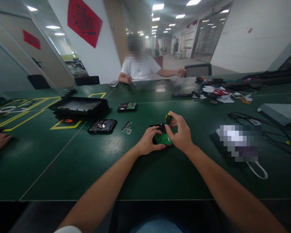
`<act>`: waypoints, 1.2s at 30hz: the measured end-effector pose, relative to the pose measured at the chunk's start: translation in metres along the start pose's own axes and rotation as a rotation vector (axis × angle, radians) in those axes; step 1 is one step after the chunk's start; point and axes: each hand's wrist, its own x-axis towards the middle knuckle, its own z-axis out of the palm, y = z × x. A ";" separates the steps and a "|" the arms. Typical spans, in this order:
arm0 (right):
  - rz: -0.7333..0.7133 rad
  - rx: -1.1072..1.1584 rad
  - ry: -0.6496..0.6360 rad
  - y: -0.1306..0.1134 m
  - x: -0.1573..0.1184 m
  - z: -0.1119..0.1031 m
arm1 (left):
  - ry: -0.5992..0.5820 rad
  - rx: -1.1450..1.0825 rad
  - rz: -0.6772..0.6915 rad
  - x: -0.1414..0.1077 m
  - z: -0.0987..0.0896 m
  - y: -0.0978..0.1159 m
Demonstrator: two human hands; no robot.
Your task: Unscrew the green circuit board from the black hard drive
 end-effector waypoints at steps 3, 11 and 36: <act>-0.005 -0.011 -0.004 0.000 0.001 -0.001 | -0.001 0.000 -0.004 0.001 0.000 0.000; 0.007 0.015 -0.031 -0.001 0.000 0.000 | 0.000 -0.012 -0.011 0.001 -0.001 0.004; 0.009 0.055 -0.009 0.000 0.000 0.000 | 0.000 -0.006 -0.019 0.001 0.000 0.000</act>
